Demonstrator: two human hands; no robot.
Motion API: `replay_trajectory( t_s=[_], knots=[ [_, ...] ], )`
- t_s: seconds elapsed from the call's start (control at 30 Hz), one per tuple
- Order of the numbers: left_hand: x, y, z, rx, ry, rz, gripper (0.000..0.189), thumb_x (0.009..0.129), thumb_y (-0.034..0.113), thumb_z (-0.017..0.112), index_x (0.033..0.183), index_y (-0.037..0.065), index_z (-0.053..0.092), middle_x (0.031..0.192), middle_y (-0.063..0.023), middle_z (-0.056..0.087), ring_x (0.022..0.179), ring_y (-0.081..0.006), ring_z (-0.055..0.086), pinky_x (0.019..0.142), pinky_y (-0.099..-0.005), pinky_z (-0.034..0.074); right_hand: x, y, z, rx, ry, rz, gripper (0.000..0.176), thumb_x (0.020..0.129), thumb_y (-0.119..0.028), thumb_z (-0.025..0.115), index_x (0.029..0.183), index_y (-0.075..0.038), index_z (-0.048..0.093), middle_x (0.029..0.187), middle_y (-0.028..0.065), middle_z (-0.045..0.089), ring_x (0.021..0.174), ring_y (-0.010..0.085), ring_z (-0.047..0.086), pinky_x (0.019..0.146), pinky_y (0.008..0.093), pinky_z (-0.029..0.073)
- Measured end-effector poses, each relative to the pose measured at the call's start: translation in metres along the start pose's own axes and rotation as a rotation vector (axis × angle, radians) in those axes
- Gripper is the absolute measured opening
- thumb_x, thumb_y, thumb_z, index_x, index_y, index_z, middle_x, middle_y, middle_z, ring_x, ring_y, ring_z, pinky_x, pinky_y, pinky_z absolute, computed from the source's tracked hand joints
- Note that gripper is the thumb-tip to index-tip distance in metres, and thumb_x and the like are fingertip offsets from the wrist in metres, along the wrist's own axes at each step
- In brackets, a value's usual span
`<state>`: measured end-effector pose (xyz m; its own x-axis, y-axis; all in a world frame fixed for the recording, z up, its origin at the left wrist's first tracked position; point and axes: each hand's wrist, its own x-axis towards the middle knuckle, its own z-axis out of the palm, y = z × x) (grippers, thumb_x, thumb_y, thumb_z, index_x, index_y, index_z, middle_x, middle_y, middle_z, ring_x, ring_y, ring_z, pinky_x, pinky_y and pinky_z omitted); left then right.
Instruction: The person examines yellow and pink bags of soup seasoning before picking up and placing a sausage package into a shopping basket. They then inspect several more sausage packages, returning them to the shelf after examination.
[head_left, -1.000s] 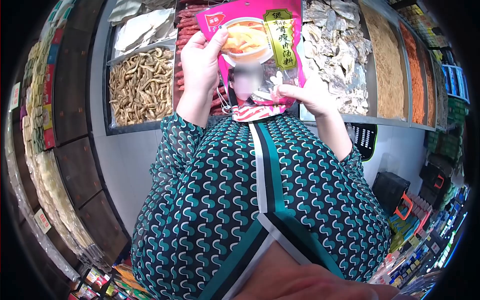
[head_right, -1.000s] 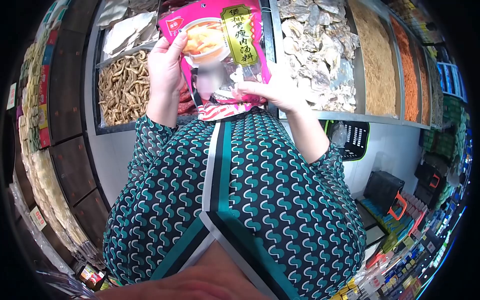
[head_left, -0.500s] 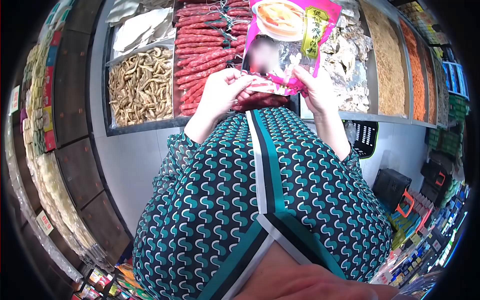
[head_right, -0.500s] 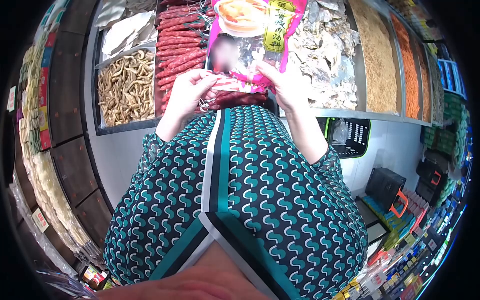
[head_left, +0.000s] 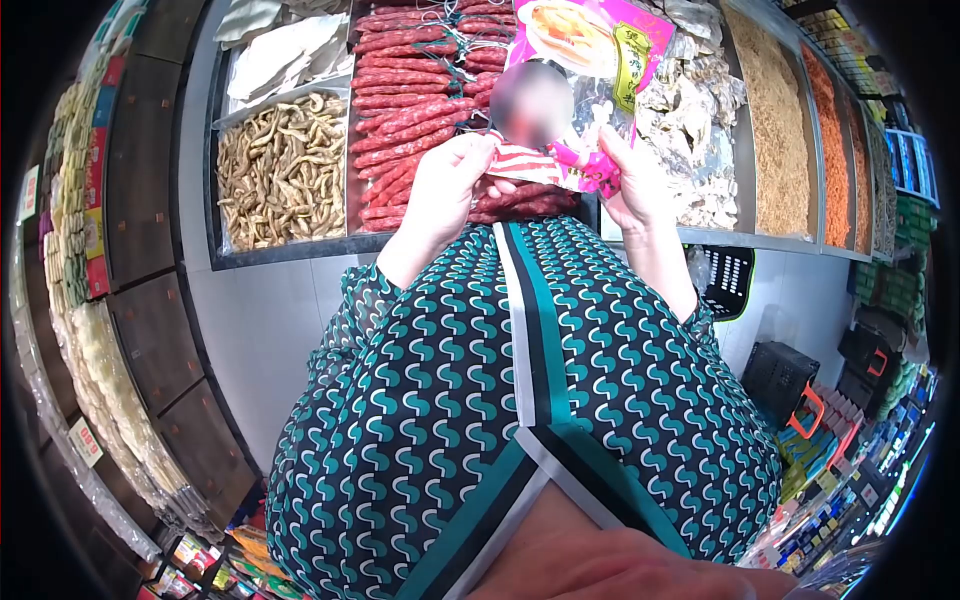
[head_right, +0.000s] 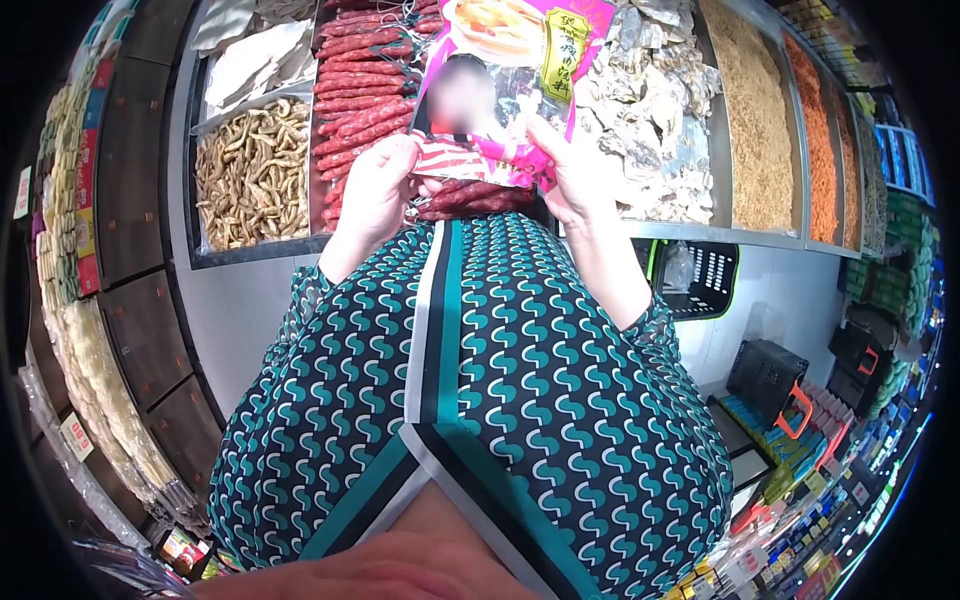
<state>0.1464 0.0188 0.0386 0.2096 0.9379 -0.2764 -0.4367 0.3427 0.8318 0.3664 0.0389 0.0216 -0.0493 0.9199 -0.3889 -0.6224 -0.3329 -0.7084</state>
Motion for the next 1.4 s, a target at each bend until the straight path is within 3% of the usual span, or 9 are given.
replay_trajectory(
  t_s=[0.43, 0.63, 0.83, 0.93, 1.0, 1.17, 1.23, 1.37, 1.4],
  knots=[
    [0.002, -0.001, -0.007, 0.22, -0.038, -0.003, 0.015, 0.091, 0.02, 0.057, 0.085, 0.006, 0.055, 0.076, -0.0014, 0.059, 0.066, -0.007, 0.056, 0.063, -0.0203, 0.046, 0.001, -0.003, -0.011, 0.03, -0.002, -0.011, 0.037, 0.082, -0.005, 0.065, 0.117, -0.003, 0.051, 0.096, 0.0062, 0.063, 0.084, 0.014, 0.062, 0.074, 0.0297, 0.052],
    [0.002, -0.008, -0.008, -0.017, -0.102, 0.049, 0.016, 0.092, 0.017, 0.054, 0.084, 0.003, 0.056, 0.076, -0.002, 0.058, 0.069, -0.0087, 0.057, 0.065, -0.0217, 0.046, 0.002, 0.001, -0.01, -0.006, 0.014, 0.021, 0.028, 0.089, -0.013, 0.057, 0.114, -0.002, 0.052, 0.098, 0.0064, 0.062, 0.088, 0.0144, 0.062, 0.078, 0.03, 0.05],
    [0.005, -0.005, -0.011, 0.055, -0.054, -0.006, 0.018, 0.092, 0.021, 0.054, 0.097, 0.004, 0.057, 0.079, 0.0004, 0.058, 0.068, -0.0065, 0.055, 0.064, -0.02, 0.045, -0.002, -0.007, -0.006, -0.044, 0.002, -0.031, 0.048, 0.081, -0.005, 0.065, 0.125, -0.003, 0.045, 0.103, 0.0073, 0.061, 0.088, 0.015, 0.061, 0.077, 0.03, 0.051],
    [0.006, -0.005, -0.011, 0.054, -0.012, 0.021, 0.022, 0.092, 0.023, 0.055, 0.105, 0.005, 0.057, 0.081, 0.0008, 0.059, 0.068, -0.005, 0.054, 0.063, -0.0182, 0.043, -0.011, -0.008, 0.012, -0.231, -0.011, -0.103, 0.028, 0.089, -0.012, 0.058, 0.114, -0.002, 0.052, 0.093, 0.0043, 0.062, 0.083, 0.0123, 0.061, 0.074, 0.0282, 0.051],
    [0.009, -0.001, -0.017, 0.116, -0.129, 0.049, 0.026, 0.091, 0.023, 0.055, 0.109, 0.004, 0.056, 0.084, 0.0007, 0.06, 0.072, -0.0046, 0.056, 0.065, -0.0185, 0.044, -0.01, -0.003, 0.011, -0.234, -0.047, -0.13, 0.029, 0.089, -0.011, 0.057, 0.115, -0.001, 0.052, 0.095, 0.0049, 0.062, 0.083, 0.0123, 0.061, 0.074, 0.0281, 0.051],
    [0.015, -0.003, -0.013, 0.067, -0.037, 0.058, 0.029, 0.091, 0.015, 0.054, 0.114, -0.002, 0.052, 0.094, -0.0098, 0.062, 0.075, -0.016, 0.065, 0.07, -0.0289, 0.054, -0.009, -0.007, 0.004, -0.134, -0.11, -0.106, 0.047, 0.084, -0.012, 0.064, 0.125, 0.0, 0.046, 0.099, 0.0074, 0.062, 0.087, 0.0151, 0.06, 0.081, 0.0302, 0.048],
    [0.016, -0.006, -0.015, 0.072, -0.013, 0.065, 0.029, 0.091, 0.015, 0.054, 0.114, -0.002, 0.052, 0.094, -0.01, 0.062, 0.075, -0.0163, 0.065, 0.069, -0.0291, 0.054, -0.017, -0.025, 0.006, -0.529, -0.227, 0.146, 0.045, 0.084, -0.017, 0.065, 0.121, 0.002, 0.048, 0.095, 0.0082, 0.063, 0.079, 0.0143, 0.062, 0.074, 0.0283, 0.05],
    [0.016, -0.013, -0.02, 0.055, 0.0, 0.042, 0.029, 0.091, 0.017, 0.055, 0.114, -0.002, 0.052, 0.089, -0.0085, 0.063, 0.071, -0.0155, 0.065, 0.065, -0.0254, 0.054, -0.017, -0.029, 0.005, -0.688, -0.352, 0.201, 0.044, 0.083, -0.021, 0.066, 0.117, 0.003, 0.051, 0.091, 0.0094, 0.064, 0.067, 0.0139, 0.063, 0.062, 0.0258, 0.052],
    [0.016, -0.013, -0.021, 0.054, 0.001, 0.043, 0.029, 0.091, 0.017, 0.055, 0.114, -0.002, 0.052, 0.089, -0.0085, 0.063, 0.071, -0.0155, 0.065, 0.065, -0.0254, 0.054, -0.014, -0.023, 0.001, -0.664, -0.343, 0.112, 0.042, 0.083, -0.021, 0.066, 0.114, 0.003, 0.053, 0.09, 0.0103, 0.065, 0.066, 0.0141, 0.063, 0.061, 0.0257, 0.052]
  ],
)
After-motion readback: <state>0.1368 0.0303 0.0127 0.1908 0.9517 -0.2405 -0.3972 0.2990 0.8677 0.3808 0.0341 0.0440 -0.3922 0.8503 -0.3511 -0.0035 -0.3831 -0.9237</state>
